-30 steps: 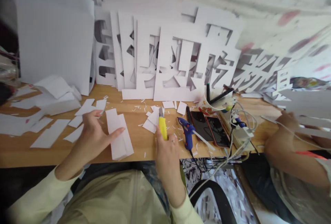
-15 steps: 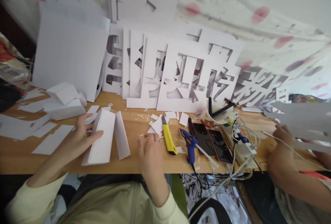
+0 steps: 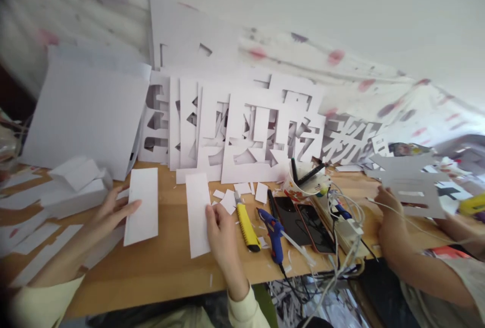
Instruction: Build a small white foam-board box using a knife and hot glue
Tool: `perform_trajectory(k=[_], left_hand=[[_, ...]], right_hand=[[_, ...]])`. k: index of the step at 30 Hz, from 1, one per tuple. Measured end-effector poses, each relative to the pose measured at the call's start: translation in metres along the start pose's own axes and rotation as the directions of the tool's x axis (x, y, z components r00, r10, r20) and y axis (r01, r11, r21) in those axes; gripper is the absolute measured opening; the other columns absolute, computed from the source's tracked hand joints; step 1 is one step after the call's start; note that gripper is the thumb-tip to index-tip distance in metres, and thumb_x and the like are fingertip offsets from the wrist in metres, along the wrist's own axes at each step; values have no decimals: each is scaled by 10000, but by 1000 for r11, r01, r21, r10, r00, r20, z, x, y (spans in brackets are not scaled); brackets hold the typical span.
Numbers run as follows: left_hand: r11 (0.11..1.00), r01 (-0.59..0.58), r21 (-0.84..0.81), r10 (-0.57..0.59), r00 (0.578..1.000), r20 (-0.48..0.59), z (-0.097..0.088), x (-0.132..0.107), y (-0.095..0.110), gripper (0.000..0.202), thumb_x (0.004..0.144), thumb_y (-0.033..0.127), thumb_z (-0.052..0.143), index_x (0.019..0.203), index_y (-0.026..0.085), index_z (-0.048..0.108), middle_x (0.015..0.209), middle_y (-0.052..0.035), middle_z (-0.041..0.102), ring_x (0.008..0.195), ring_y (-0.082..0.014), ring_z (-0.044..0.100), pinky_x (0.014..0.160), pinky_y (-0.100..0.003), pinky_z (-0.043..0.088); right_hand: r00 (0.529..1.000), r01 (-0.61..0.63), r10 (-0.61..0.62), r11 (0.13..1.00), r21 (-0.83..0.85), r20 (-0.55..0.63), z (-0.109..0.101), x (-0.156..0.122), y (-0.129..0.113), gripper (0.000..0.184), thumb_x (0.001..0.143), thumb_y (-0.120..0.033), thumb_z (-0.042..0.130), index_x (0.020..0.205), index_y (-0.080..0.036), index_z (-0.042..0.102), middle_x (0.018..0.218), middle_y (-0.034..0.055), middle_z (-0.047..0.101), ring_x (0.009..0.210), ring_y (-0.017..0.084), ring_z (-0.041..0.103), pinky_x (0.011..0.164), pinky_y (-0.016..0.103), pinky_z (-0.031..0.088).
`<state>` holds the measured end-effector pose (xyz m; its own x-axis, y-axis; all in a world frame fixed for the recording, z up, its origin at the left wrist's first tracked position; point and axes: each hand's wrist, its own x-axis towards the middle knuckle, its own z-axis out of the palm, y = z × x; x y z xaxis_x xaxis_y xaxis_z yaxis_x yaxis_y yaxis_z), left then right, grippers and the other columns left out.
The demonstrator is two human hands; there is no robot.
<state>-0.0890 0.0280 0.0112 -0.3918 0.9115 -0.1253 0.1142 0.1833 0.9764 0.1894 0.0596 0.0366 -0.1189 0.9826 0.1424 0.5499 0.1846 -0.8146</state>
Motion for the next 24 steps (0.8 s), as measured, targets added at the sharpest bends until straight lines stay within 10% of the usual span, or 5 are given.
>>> perform_trajectory(k=[6, 10, 14, 24], left_hand=[[884, -345, 315, 404, 903, -144, 44, 17, 36, 676, 691, 783, 643, 1045, 207, 640, 1219, -211, 685, 1299, -464, 595, 1120, -666, 461], [901, -432, 24, 433, 900, -47, 84, -10, 105, 531, 992, 695, 321, 1058, 242, 589, 943, -68, 702, 786, -240, 700, 708, -402, 604], [785, -607, 126, 619, 757, -211, 119, -12, 150, 390, 1010, 571, 402, 751, 280, 390, 583, 48, 463, 507, -162, 468, 510, -307, 374], [699, -668, 257, 710, 691, -134, 124, 17, 158, 340, 996, 452, 357, 701, 286, 391, 510, 44, 457, 448, -160, 459, 479, -303, 298]], right_hand=[[971, 153, -105, 963, 221, -215, -23, 19, -25, 443, 998, -542, 428, 664, -265, 338, 594, -83, 327, 548, 117, 343, 507, 247, 282], [923, 310, -249, 933, 182, -295, -23, 34, -51, 409, 1032, -474, 434, 689, -262, 366, 585, -86, 357, 534, 114, 356, 510, 250, 287], [895, 401, -340, 897, 186, -287, -16, 51, -82, 427, 1061, -480, 385, 689, -276, 337, 555, -79, 367, 499, 125, 351, 487, 270, 275], [862, 342, -221, 918, 200, -456, -6, 95, -108, 526, 1067, -592, 280, 637, -291, 272, 492, -66, 369, 446, 128, 347, 471, 292, 252]])
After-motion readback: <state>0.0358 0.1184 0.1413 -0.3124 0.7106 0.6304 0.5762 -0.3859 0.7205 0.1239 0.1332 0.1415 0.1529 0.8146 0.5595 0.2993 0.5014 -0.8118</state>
